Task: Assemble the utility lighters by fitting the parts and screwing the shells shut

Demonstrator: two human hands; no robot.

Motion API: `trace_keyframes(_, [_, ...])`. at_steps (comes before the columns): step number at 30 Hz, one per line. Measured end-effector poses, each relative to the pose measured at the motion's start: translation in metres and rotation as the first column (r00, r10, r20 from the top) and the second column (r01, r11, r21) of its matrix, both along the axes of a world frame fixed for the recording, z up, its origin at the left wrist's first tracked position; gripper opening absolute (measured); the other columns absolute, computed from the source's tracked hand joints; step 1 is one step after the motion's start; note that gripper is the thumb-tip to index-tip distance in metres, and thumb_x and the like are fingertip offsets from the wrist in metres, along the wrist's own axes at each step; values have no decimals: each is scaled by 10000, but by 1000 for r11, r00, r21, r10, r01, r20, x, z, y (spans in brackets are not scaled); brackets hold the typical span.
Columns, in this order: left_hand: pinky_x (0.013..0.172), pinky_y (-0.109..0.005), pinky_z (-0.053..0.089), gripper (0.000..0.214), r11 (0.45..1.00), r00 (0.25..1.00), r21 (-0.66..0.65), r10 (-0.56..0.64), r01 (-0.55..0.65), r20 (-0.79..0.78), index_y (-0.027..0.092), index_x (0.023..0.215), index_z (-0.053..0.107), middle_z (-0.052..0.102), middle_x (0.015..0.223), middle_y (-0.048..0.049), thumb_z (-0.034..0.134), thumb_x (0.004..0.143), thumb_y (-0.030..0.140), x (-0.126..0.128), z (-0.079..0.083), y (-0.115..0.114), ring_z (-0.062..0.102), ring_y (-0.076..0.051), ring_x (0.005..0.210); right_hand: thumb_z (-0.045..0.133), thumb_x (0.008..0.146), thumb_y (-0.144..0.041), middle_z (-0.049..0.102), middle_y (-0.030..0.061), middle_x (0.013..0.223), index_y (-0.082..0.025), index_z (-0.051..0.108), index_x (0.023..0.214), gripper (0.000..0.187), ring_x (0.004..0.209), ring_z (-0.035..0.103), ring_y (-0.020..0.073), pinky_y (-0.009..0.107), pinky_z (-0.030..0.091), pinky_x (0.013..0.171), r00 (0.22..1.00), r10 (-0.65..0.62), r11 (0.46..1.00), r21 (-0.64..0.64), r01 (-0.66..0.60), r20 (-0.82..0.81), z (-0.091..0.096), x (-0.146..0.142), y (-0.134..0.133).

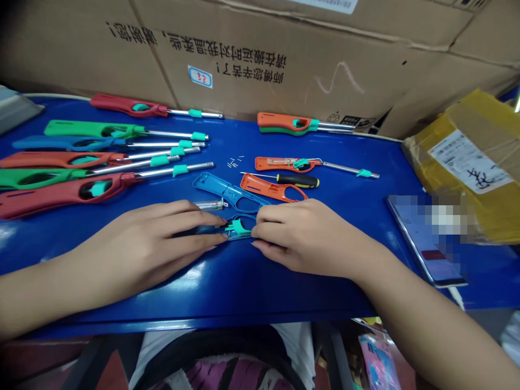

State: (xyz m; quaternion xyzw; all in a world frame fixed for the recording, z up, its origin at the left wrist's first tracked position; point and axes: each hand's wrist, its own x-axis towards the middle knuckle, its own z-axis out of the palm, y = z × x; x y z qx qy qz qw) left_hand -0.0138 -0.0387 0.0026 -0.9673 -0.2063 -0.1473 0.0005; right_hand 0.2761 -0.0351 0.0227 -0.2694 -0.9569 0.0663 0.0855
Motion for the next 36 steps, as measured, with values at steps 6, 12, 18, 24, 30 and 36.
trace_keyframes(6, [910,-434,597,301,1000,1000,-21,1,-1,6,191,1293,678,697,1301,-78,565,1014,199,0,-2,0,634,-273,1101,517,1050,-301,699,19,1087,-253,665,1208,222,809,640,136,274,387,587,1000,-9,1000,-15,9,24,-6,-6,-1])
trace_keyframes(12, [958,-394,572,269,998,996,-59,8,-3,88,163,1275,660,727,1242,-54,544,1037,210,0,-4,0,655,-234,1082,474,1071,-304,671,26,1086,-228,652,1172,218,880,637,141,273,409,634,1000,-20,995,-96,20,-3,-10,-11,-1])
trace_keyframes(18, [940,-365,575,257,997,992,-72,36,-28,117,160,1270,645,730,1222,-61,547,1043,227,2,-3,-1,676,-221,1067,468,1072,-312,650,31,1102,-237,639,1225,241,864,643,150,283,426,653,999,-48,992,-115,49,10,-12,-14,-4])
trace_keyframes(24, [900,-358,583,255,994,986,-93,69,-56,152,188,1252,651,742,1196,-58,573,1035,298,0,1,1,706,-218,1041,500,1064,-299,646,16,1059,-224,628,1073,148,867,620,124,256,440,695,996,-52,976,-214,36,-70,-12,-14,-3])
trace_keyframes(30, [862,-389,560,270,959,955,-123,270,-255,126,221,1146,732,746,1084,-57,599,1011,414,-7,8,16,682,-244,996,541,1043,-277,644,21,1018,-218,585,997,88,907,610,134,254,442,721,986,-100,958,-281,60,-130,-10,-13,-1])
trace_keyframes(36, [847,-353,550,200,907,925,-234,375,-351,66,215,1105,736,704,1079,-61,611,980,308,-12,3,27,674,-231,1007,572,1023,-256,660,10,982,-222,579,981,55,864,613,130,255,418,693,979,-123,946,-318,67,-161,-12,-13,-1])
